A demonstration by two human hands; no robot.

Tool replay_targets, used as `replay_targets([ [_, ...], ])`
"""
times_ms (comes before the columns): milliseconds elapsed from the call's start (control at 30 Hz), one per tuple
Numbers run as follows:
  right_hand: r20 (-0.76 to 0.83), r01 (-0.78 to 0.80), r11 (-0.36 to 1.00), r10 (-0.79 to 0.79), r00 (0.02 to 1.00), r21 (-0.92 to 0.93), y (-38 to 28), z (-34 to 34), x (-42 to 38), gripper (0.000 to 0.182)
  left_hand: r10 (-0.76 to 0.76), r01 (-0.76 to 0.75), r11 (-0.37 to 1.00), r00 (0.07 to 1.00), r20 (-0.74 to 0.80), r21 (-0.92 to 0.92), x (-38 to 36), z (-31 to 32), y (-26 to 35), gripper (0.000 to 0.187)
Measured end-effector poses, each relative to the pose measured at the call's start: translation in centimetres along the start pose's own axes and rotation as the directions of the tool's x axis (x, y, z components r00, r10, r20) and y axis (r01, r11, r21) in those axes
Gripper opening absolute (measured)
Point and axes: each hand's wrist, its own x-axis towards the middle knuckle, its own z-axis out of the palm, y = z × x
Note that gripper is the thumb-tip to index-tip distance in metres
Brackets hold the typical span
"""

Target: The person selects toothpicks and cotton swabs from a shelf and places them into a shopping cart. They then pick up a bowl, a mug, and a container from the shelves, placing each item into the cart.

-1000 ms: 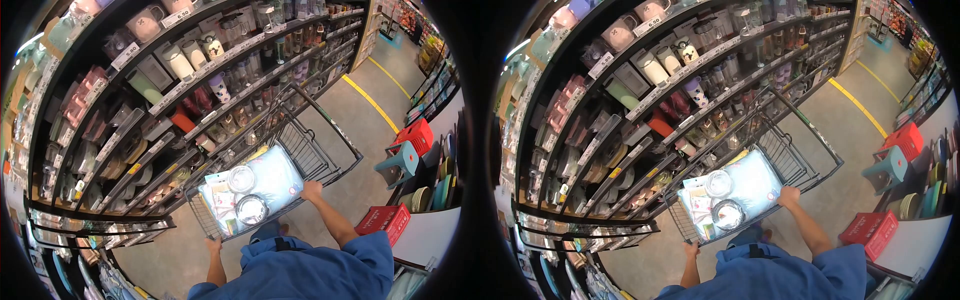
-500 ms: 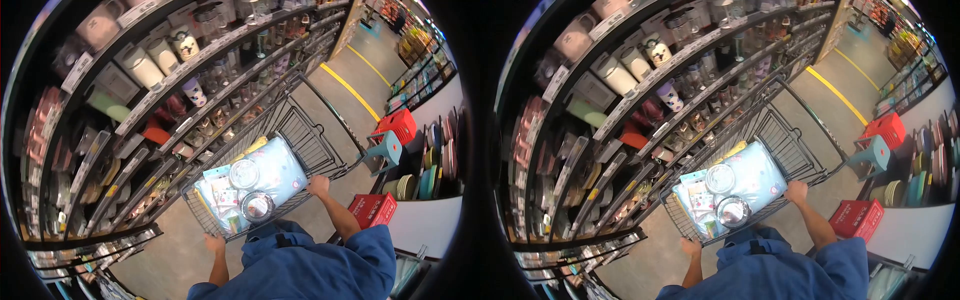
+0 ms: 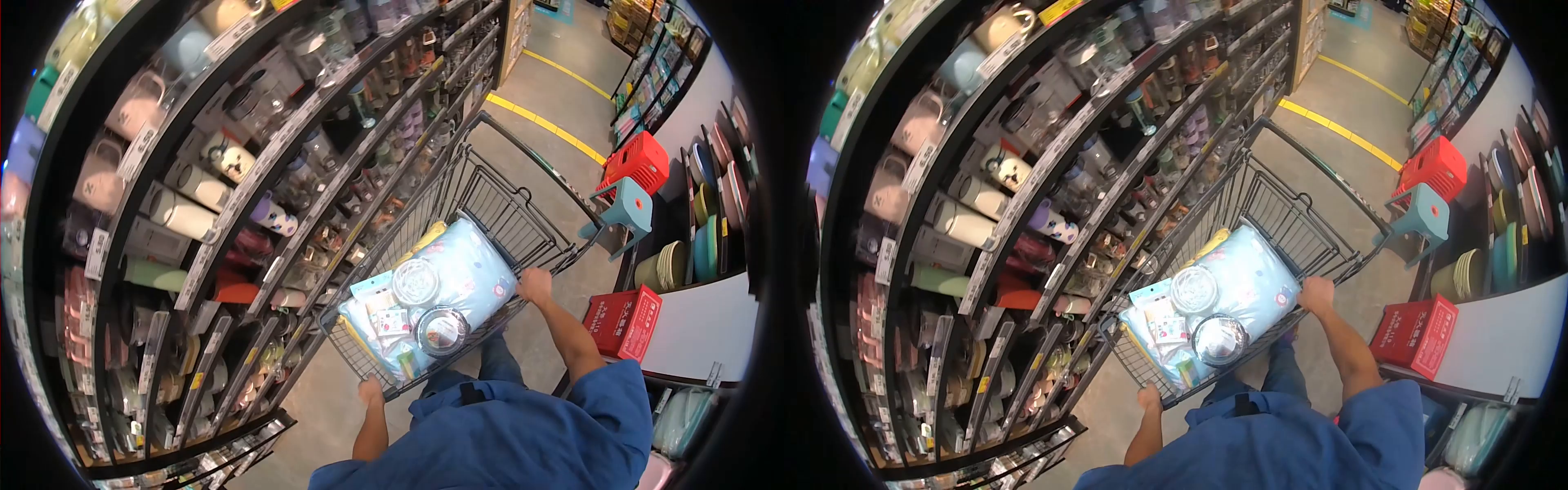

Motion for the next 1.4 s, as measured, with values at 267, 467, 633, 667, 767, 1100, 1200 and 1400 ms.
replay_targets([
  [267,-0.131,0.034,0.992,-0.018,0.991,0.123,5.8,-1.8,6.3,0.021,0.156,-0.125,0.964,0.981,-0.119,0.236,-4.8,3.3,9.3,0.048],
  [467,-0.096,0.037,0.987,-0.022,0.995,0.158,9.1,-4.3,10.9,0.019,0.164,-0.124,0.954,0.978,-0.131,0.274,-7.0,5.8,15.5,0.043],
  [633,-0.078,0.036,0.987,-0.024,0.997,0.155,11.6,-4.6,14.2,0.02,0.147,-0.091,0.951,0.974,-0.174,0.297,-6.6,8.4,18.1,0.042],
  [667,-0.081,0.048,0.987,-0.036,0.996,0.156,11.7,-5.3,15.2,0.021,0.093,-0.049,0.961,0.984,-0.149,0.272,-6.3,8.7,18.9,0.042],
  [767,-0.088,0.052,0.985,-0.038,0.995,0.162,13.0,-6.0,17.5,0.022,0.18,-0.099,0.917,0.967,-0.178,0.387,-7.3,10.0,21.2,0.043],
  [1100,-0.212,0.101,0.986,-0.071,0.975,0.131,17.3,-7.7,25.7,0.02,0.142,-0.09,0.956,0.975,-0.171,0.281,-10.3,14.8,28.1,0.048],
  [1200,-0.174,0.116,0.991,-0.102,0.979,0.071,19.1,-8.3,28.6,0.021,0.157,-0.117,0.965,0.975,-0.158,0.233,-11.6,16.5,30.6,0.046],
  [1400,-0.195,0.086,0.994,-0.072,0.978,0.064,21.9,-9.9,33.5,0.02,0.158,-0.129,0.966,0.981,-0.114,0.225,-12.9,19.2,35.0,0.044],
])
